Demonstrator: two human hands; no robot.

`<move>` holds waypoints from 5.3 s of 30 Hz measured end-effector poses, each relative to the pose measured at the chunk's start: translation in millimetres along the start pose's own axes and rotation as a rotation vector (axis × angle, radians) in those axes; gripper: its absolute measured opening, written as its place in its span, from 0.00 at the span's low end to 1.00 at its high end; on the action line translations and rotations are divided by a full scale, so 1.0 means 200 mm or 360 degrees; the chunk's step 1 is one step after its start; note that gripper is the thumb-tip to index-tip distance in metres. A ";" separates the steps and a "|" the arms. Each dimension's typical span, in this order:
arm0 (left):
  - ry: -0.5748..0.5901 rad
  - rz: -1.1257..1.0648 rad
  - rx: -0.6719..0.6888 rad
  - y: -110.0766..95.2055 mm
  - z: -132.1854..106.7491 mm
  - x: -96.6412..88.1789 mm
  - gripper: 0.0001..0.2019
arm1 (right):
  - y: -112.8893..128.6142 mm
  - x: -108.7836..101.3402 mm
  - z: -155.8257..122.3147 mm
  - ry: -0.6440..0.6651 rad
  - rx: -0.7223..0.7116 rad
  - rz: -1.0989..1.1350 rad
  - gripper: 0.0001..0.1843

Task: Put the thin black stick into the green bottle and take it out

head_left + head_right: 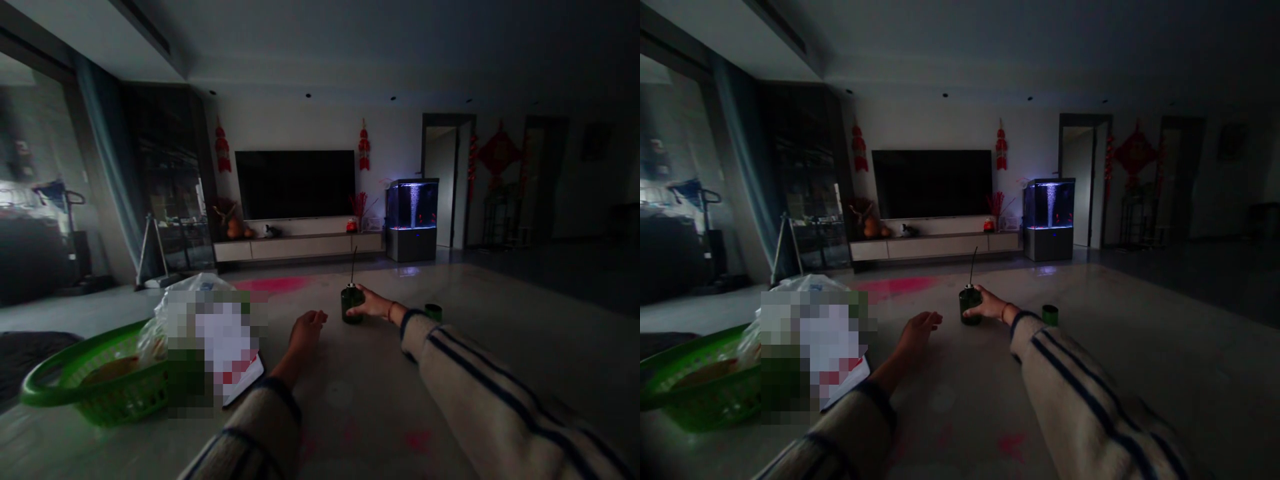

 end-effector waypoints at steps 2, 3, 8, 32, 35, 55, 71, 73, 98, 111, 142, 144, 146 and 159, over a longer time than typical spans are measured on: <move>0.0035 0.0034 0.0012 -0.01 -0.01 0.02 0.17 | -0.01 -0.02 0.05 0.0029 0.0002 0.0004 0.36; 0.0050 0.0041 0.0015 -0.01 -0.01 0.02 0.17 | -0.01 -0.03 0.07 0.0008 0.0021 -0.0007 0.36; 0.0096 0.0041 -0.0035 -0.02 -0.03 0.04 0.16 | 0.00 -0.07 0.14 -0.0073 0.0240 -0.0040 0.40; 0.0170 -0.0049 -0.0078 -0.05 -0.07 -0.01 0.17 | 0.03 -0.06 0.13 -0.0453 0.0187 -0.0168 0.37; 0.0192 -0.0089 -0.0077 -0.05 -0.07 0.00 0.17 | 0.05 0.00 0.14 -0.0712 0.0146 -0.0423 0.42; 0.0244 -0.0092 -0.0153 -0.08 -0.09 -0.01 0.19 | 0.07 0.00 0.20 -0.0932 0.0010 -0.0947 0.21; 0.0247 -0.0096 -0.0089 -0.07 -0.10 -0.03 0.18 | 0.03 -0.01 0.23 -0.0665 -0.0053 -0.0754 0.28; 0.0261 -0.0101 -0.0086 -0.08 -0.10 -0.03 0.18 | 0.03 -0.01 0.21 -0.0691 -0.0020 -0.0890 0.35; 0.0321 -0.0035 -0.0047 -0.11 -0.13 -0.02 0.13 | -0.02 0.02 0.16 -0.0767 -0.0105 -0.0910 0.34; 0.0274 -0.0028 -0.0036 -0.12 -0.13 -0.02 0.12 | 0.00 0.00 0.16 -0.0556 -0.0064 -0.0984 0.35; 0.0311 -0.0042 0.0029 -0.07 -0.12 -0.01 0.12 | -0.01 -0.05 0.19 -0.0451 -0.0060 -0.0832 0.39; 0.0309 -0.0018 0.0039 -0.07 -0.12 -0.01 0.13 | -0.02 -0.04 0.18 -0.0499 -0.0042 -0.0896 0.40; 0.0312 -0.0006 0.0059 -0.07 -0.12 -0.01 0.13 | -0.01 -0.05 0.18 -0.0481 -0.0033 -0.0908 0.40; 0.0318 0.0015 -0.0010 -0.07 -0.12 -0.01 0.13 | 0.01 -0.07 0.16 -0.0342 0.0199 -0.0742 0.52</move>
Point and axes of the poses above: each hand's wrist, its own z-axis towards the middle knuckle, its own x-axis out of the palm, y = z × x, the point moved 1 cm from there along z, towards the middle knuckle, and after that the axes turned 7 degrees about z, right-handed, at the moved point
